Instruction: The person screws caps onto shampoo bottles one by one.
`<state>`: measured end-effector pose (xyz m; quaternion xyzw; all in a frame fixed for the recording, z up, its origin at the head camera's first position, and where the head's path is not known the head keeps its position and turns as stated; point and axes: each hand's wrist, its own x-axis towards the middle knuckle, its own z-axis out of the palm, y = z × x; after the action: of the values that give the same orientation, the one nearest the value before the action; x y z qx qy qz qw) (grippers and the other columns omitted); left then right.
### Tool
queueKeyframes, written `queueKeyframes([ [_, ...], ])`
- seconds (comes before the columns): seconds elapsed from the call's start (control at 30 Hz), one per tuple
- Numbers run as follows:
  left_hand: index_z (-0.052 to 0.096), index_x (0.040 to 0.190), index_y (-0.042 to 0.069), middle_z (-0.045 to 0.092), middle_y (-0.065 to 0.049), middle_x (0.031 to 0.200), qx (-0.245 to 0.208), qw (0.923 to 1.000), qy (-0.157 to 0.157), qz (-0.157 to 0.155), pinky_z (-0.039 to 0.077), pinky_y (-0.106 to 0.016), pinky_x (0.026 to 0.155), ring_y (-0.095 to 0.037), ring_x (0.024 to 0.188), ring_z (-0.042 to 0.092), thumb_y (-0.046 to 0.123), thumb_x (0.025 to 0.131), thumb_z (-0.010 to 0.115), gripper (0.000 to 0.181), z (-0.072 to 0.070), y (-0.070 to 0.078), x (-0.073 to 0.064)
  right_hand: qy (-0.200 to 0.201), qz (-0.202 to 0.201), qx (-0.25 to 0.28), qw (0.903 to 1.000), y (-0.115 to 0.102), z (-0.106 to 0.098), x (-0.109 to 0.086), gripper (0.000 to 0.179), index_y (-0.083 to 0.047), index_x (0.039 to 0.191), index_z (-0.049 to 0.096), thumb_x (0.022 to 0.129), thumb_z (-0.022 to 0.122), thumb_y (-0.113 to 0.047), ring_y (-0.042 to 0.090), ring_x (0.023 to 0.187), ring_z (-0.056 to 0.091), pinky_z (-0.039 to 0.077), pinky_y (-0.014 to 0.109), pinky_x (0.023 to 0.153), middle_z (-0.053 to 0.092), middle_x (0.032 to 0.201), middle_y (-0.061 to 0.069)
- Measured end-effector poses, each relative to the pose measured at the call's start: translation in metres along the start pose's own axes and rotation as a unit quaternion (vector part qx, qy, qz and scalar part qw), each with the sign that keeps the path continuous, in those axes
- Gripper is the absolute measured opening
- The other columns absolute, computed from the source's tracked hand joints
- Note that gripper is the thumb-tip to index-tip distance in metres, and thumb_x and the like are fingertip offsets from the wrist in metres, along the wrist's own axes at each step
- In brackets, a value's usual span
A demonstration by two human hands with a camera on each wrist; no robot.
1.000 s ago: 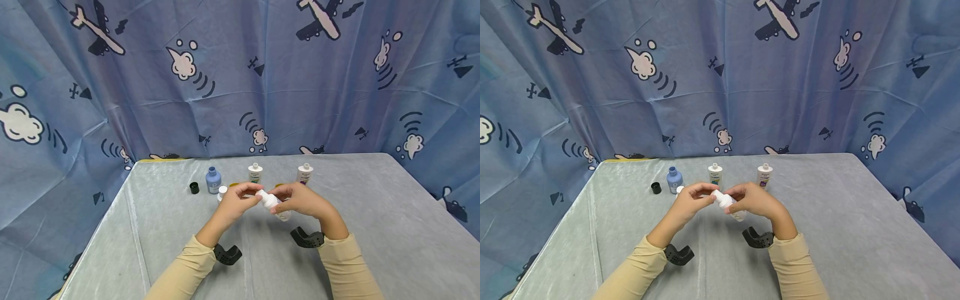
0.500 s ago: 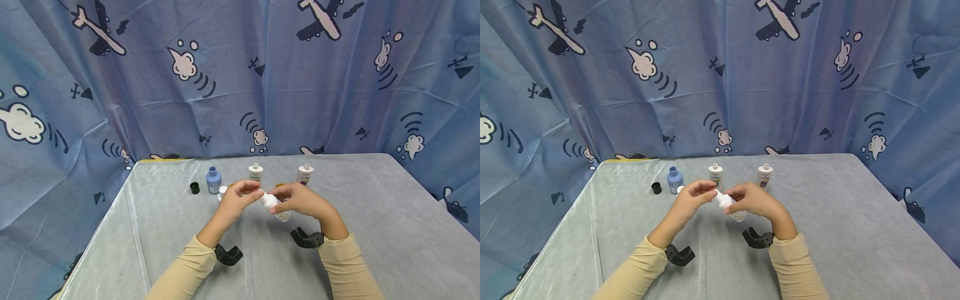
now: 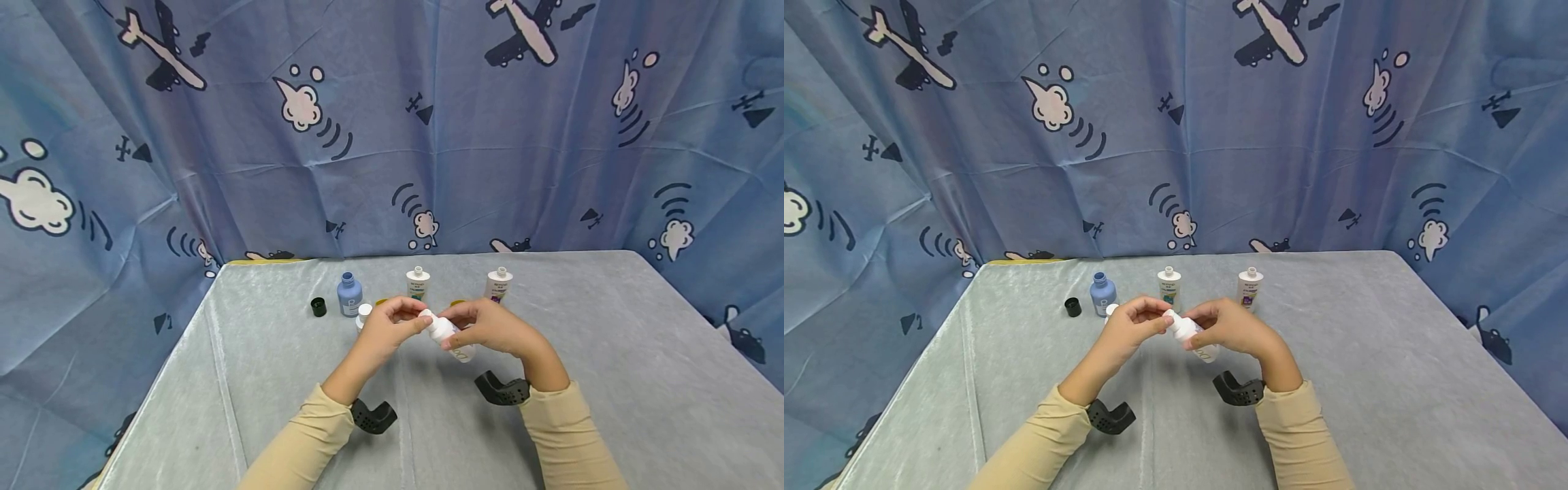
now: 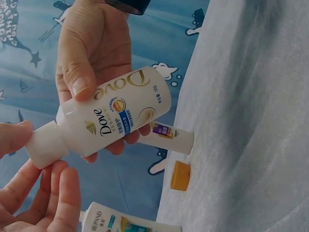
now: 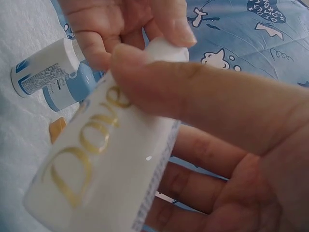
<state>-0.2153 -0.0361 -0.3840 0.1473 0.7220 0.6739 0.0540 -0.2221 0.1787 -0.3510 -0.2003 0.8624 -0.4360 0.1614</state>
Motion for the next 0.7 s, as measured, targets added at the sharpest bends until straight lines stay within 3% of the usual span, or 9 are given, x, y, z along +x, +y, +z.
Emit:
queueKeyframes([
  [0.43, 0.067, 0.118, -0.003, 0.069, -0.021, 0.118, -0.002, 0.9994, -0.034, 0.003, 0.056, -0.024, 0.084, -0.01, 0.088, 0.068, 0.008, 0.091, 0.07, 0.03, -0.0018, 0.0018, -0.0015, -0.003, 0.003, 0.006, 1.0, 0.0005, -0.0004, -0.0006, 0.046, -0.001, 0.12, 0.069, 0.081, 0.083, -0.021, 0.019, 0.105, 0.064, 0.056, 0.037, 0.088, 0.072, 0.116, 0.012],
  [0.7, 0.066, 0.122, -0.002, 0.067, -0.021, 0.119, -0.004, 0.9999, -0.003, 0.016, 0.056, -0.022, 0.085, -0.012, 0.099, 0.065, 0.009, 0.088, 0.074, 0.036, -0.0007, 0.0027, -0.0004, -0.001, -0.003, -0.003, 1.0, 0.0002, 0.0, 0.0, 0.046, -0.002, 0.12, 0.069, 0.081, 0.083, -0.023, 0.018, 0.103, 0.064, 0.055, 0.038, 0.089, 0.072, 0.114, 0.011],
])
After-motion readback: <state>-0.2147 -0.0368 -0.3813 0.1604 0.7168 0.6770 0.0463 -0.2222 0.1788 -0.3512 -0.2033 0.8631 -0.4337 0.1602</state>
